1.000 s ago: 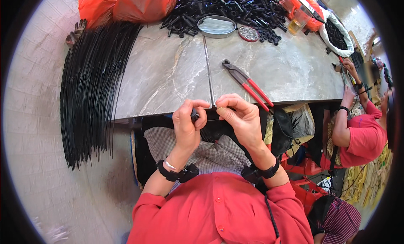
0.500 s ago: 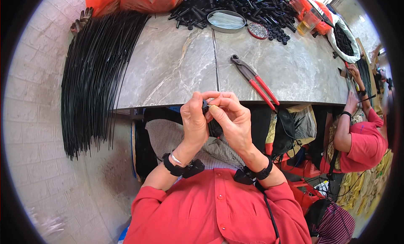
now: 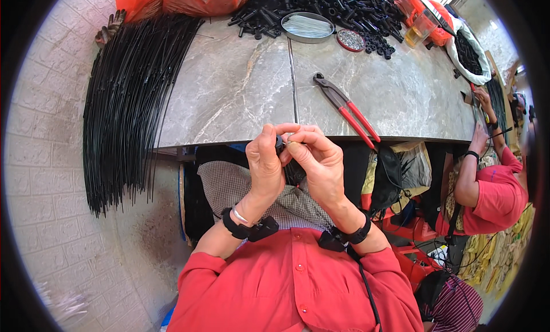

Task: The person assembles umbrella frames by inserting thin black rods into a plastic hub and securing them with pliers, then gathers a bundle of rods and aligns them on a metal guide.

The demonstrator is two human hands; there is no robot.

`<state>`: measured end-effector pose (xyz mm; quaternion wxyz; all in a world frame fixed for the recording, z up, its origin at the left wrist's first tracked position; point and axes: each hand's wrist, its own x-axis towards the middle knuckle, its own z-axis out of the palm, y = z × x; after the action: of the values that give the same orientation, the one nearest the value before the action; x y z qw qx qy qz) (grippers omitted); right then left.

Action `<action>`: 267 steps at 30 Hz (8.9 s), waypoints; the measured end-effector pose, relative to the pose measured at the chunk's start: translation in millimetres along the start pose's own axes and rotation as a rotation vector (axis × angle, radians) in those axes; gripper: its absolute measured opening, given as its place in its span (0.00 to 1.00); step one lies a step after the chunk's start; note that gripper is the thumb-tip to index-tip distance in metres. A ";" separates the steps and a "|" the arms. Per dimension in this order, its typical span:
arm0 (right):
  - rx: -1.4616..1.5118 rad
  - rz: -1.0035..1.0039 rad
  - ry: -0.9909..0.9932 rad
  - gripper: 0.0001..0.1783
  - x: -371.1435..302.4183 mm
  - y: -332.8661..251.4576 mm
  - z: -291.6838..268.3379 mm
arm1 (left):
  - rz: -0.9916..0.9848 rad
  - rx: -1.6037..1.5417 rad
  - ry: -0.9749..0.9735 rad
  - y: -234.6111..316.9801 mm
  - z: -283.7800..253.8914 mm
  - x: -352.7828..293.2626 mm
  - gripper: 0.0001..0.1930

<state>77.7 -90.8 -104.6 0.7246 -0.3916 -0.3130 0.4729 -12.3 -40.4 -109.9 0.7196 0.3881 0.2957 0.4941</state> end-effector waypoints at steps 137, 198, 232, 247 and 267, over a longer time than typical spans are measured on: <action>-0.616 0.722 -0.370 0.24 9.2 -108.0 -18.2 | 0.018 -0.226 0.026 0.6 -77.6 19.6 0.27; -0.294 1.127 -0.448 0.21 -19.2 -111.8 -3.4 | -0.015 0.144 -0.009 15.3 -47.7 -9.3 0.29; -1.199 -0.110 -0.531 0.25 6.8 -67.2 -84.2 | 0.718 0.421 -0.489 31.6 13.0 -35.5 0.15; -1.036 -0.263 -0.822 0.13 14.7 -60.7 9.2 | 1.123 1.308 0.134 29.9 -28.0 -49.7 0.36; -0.674 0.268 -0.608 0.37 -75.1 -51.1 40.0 | 0.472 1.399 0.129 12.2 -179.9 -167.7 0.14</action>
<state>40.5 -162.3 -46.9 0.3651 -0.4857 -0.5936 0.5277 -220.2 -147.7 -186.8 0.1599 0.7794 0.4917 0.3539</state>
